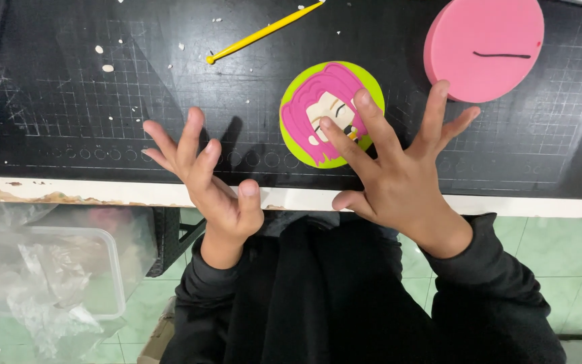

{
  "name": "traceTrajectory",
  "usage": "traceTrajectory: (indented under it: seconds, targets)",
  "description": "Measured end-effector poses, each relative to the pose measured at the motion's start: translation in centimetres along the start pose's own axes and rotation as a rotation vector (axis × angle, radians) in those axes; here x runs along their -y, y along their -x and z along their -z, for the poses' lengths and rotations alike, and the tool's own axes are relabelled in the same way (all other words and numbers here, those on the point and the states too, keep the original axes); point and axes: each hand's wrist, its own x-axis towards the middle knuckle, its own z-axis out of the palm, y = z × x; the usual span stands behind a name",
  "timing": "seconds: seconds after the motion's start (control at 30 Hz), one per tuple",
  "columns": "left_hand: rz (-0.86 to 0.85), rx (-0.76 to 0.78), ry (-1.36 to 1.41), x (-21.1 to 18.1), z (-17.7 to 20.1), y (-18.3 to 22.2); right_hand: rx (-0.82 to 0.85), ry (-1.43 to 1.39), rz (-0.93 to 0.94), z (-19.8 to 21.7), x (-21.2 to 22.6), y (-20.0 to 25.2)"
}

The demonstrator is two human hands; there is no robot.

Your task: The person is meticulously placing small pieces of colored fondant onto a circular base to create a character's face, using a brush and a small yellow tool for precision.

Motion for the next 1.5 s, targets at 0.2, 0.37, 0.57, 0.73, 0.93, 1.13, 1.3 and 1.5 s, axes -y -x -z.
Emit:
traceTrajectory:
  seconds: [0.2, 0.37, 0.57, 0.73, 0.93, 1.13, 1.3, 1.5]
  targets:
    - [0.008, 0.011, -0.002, -0.1, 0.1, 0.1, 0.005, 0.079, 0.005, -0.3, 0.3, 0.4]
    - [0.009, 0.009, -0.004, -0.1, 0.1, 0.0, 0.011, 0.083, 0.013, -0.1, 0.4, 0.4]
    - [0.022, 0.004, -0.003, -0.1, 0.0, 0.0, -0.043, 0.036, 0.028, -0.2, 0.4, 0.3]
    - [0.024, 0.011, -0.007, 0.0, 0.1, 0.0, -0.049, 0.023, 0.008, -0.4, 0.2, 0.5]
    - [0.024, 0.019, -0.014, 0.0, 0.1, 0.1, -0.206, -0.33, -0.045, 0.7, -0.3, 0.0]
    - [0.008, 0.013, -0.007, 0.1, -0.1, 0.1, -0.072, -0.379, -0.055, 0.2, -0.1, -0.3]
    - [0.009, 0.0, 0.001, 0.4, -0.1, 0.1, -0.073, -0.269, -0.065, -0.7, 0.0, -0.7]
    - [-0.026, -0.019, 0.031, 1.3, -0.1, 0.4, -0.147, -0.21, 0.025, -1.8, -0.4, 0.0]
